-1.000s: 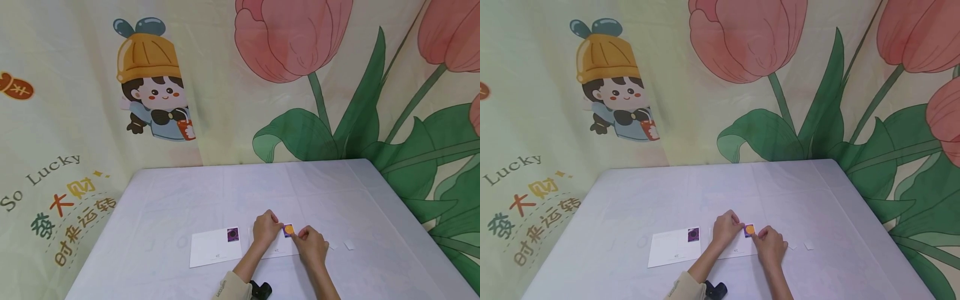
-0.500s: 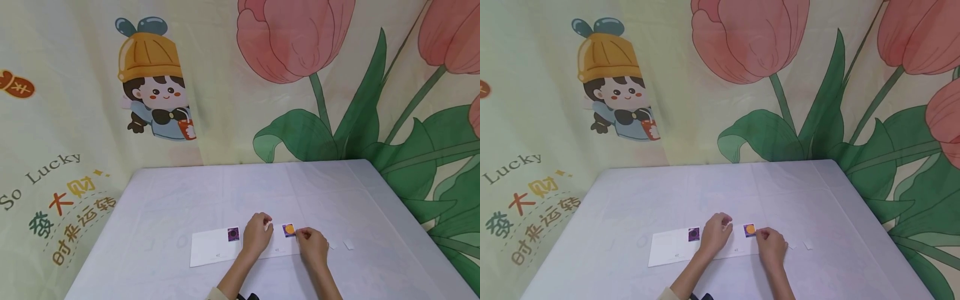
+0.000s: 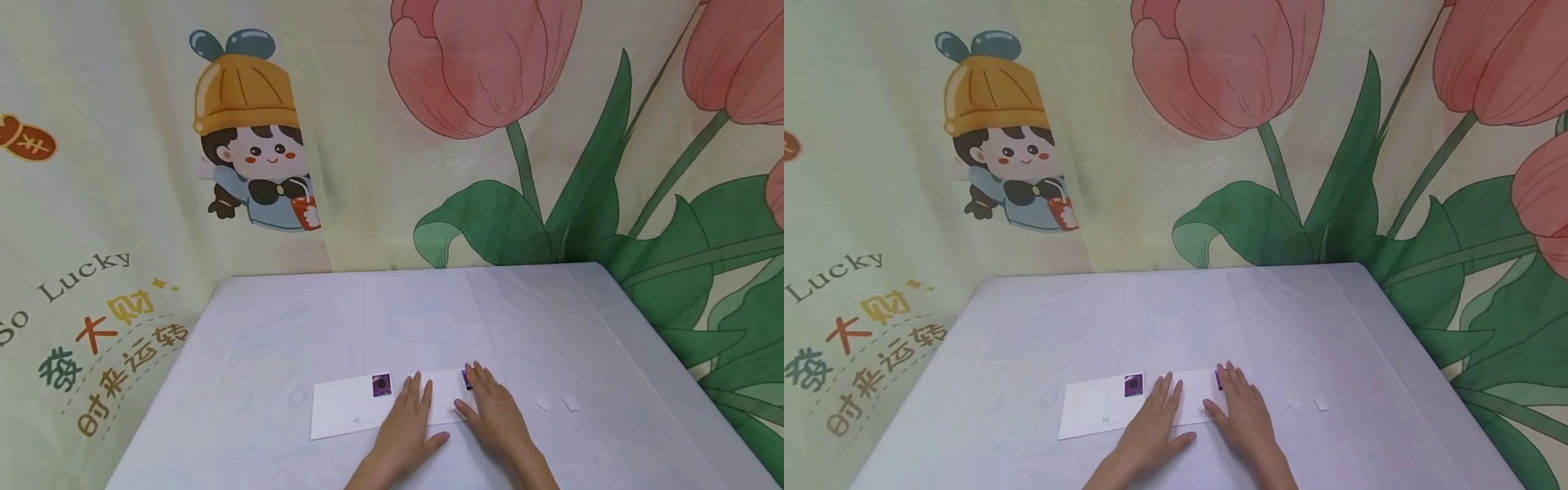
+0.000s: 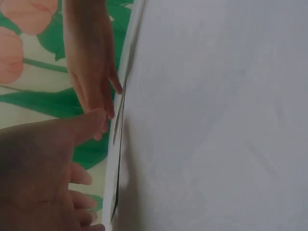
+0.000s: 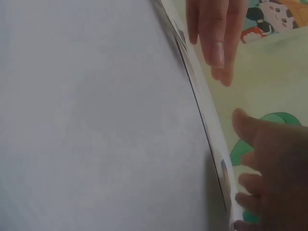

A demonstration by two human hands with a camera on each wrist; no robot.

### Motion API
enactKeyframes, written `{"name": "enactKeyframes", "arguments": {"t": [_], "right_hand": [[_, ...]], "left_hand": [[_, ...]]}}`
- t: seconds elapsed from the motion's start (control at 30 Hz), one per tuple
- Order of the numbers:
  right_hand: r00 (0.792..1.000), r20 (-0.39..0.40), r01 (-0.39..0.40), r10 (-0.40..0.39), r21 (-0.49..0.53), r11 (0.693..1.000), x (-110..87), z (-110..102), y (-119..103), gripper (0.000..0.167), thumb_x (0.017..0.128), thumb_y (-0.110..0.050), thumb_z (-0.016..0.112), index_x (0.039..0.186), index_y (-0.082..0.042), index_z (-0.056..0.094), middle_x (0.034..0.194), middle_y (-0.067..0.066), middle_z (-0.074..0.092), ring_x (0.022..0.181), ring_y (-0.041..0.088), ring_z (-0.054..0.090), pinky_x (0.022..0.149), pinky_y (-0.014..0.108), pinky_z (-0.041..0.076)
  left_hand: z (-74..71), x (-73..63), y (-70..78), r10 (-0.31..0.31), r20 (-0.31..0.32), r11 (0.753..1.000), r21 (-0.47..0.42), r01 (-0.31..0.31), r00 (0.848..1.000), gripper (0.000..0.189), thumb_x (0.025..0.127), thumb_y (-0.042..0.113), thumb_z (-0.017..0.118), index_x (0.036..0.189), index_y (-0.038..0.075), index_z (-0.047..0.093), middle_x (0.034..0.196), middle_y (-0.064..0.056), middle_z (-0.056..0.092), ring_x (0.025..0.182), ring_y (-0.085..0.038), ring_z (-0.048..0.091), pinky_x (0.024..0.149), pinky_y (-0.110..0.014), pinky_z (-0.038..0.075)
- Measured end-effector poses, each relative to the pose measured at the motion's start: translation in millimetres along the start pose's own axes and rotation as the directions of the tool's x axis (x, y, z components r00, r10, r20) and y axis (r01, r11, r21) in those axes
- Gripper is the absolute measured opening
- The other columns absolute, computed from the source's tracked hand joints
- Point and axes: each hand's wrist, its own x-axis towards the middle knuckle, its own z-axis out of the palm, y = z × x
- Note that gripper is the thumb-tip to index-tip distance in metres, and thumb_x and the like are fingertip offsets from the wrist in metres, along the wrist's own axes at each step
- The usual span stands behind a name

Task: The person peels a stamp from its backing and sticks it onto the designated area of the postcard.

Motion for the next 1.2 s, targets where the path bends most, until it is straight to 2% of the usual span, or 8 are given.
{"name": "enactKeyframes", "arguments": {"t": [0.1,0.23,0.4,0.63,0.83,1.07,1.2], "right_hand": [[1.000,0.029,0.000,0.001,-0.048,0.999,-3.8,5,-1,0.062,0.092,-0.042,0.052,0.139,-0.003,0.039,0.143,0.018,0.034,0.131,0.037,0.029,0.103,0.056,0.022],[1.000,0.026,-0.012,0.015,-0.090,0.996,-7.5,12,-3,0.058,0.095,-0.042,0.046,0.138,-0.005,0.041,0.144,0.016,0.034,0.133,0.036,0.027,0.104,0.057,0.017],[0.999,0.007,-0.035,0.036,-0.108,0.994,-10.9,18,-6,0.058,0.094,-0.044,0.045,0.138,-0.006,0.041,0.144,0.015,0.034,0.133,0.036,0.026,0.104,0.058,0.015],[0.999,-0.018,-0.036,0.034,-0.124,0.992,-10.5,23,-7,0.060,0.093,-0.045,0.046,0.140,-0.007,0.038,0.146,0.013,0.031,0.134,0.034,0.024,0.104,0.058,0.013],[0.999,-0.009,-0.048,0.047,-0.124,0.991,-11.0,28,-5,0.059,0.095,-0.045,0.042,0.140,-0.008,0.037,0.147,0.012,0.030,0.135,0.033,0.023,0.105,0.057,0.011],[0.987,-0.138,-0.092,0.084,-0.054,0.994,2.9,22,-5,0.052,0.093,-0.038,0.051,0.135,-0.008,0.046,0.133,0.013,0.049,0.122,0.032,0.041,0.096,0.057,0.026],[0.987,-0.152,-0.073,0.054,-0.123,0.990,9.3,24,-1,0.048,0.091,-0.038,0.054,0.131,-0.010,0.052,0.128,0.013,0.051,0.115,0.032,0.044,0.091,0.057,0.031]], "left_hand": [[5.2,-5.6,-0.8,0.012,0.036,1.000,-0.008,-0.012,0.999,0.081,0.086,0.053,0.054,0.141,-0.001,0.030,0.147,-0.025,0.018,0.135,-0.038,0.016,0.105,-0.045,0.024],[10.4,-9.7,-2.7,0.033,0.043,0.999,0.028,-0.034,0.999,0.078,0.087,0.054,0.052,0.140,-0.001,0.034,0.147,-0.026,0.019,0.135,-0.038,0.017,0.105,-0.045,0.025],[14.0,-12.3,-4.8,0.058,0.028,0.995,0.084,-0.061,0.998,0.077,0.086,0.054,0.053,0.138,-0.001,0.037,0.146,-0.026,0.021,0.134,-0.039,0.020,0.105,-0.044,0.026],[16.4,-13.2,-9.7,0.066,0.010,0.994,0.090,-0.067,0.998,0.077,0.086,0.055,0.050,0.139,0.000,0.036,0.147,-0.024,0.020,0.135,-0.037,0.019,0.105,-0.043,0.025],[20.1,-14.5,-12.6,0.078,0.005,0.992,0.096,-0.078,0.997,0.078,0.086,0.057,0.049,0.139,0.001,0.037,0.147,-0.025,0.021,0.135,-0.037,0.020,0.105,-0.043,0.025],[22.6,-13.1,-13.8,0.071,-0.007,0.994,0.088,-0.070,0.997,0.078,0.086,0.057,0.050,0.139,0.001,0.037,0.147,-0.024,0.022,0.135,-0.036,0.020,0.105,-0.042,0.024],[23.0,-11.9,-13.9,0.074,-0.003,0.994,0.085,-0.073,0.997,0.079,0.086,0.058,0.049,0.139,0.001,0.037,0.147,-0.024,0.022,0.135,-0.036,0.020,0.105,-0.042,0.025]]}}
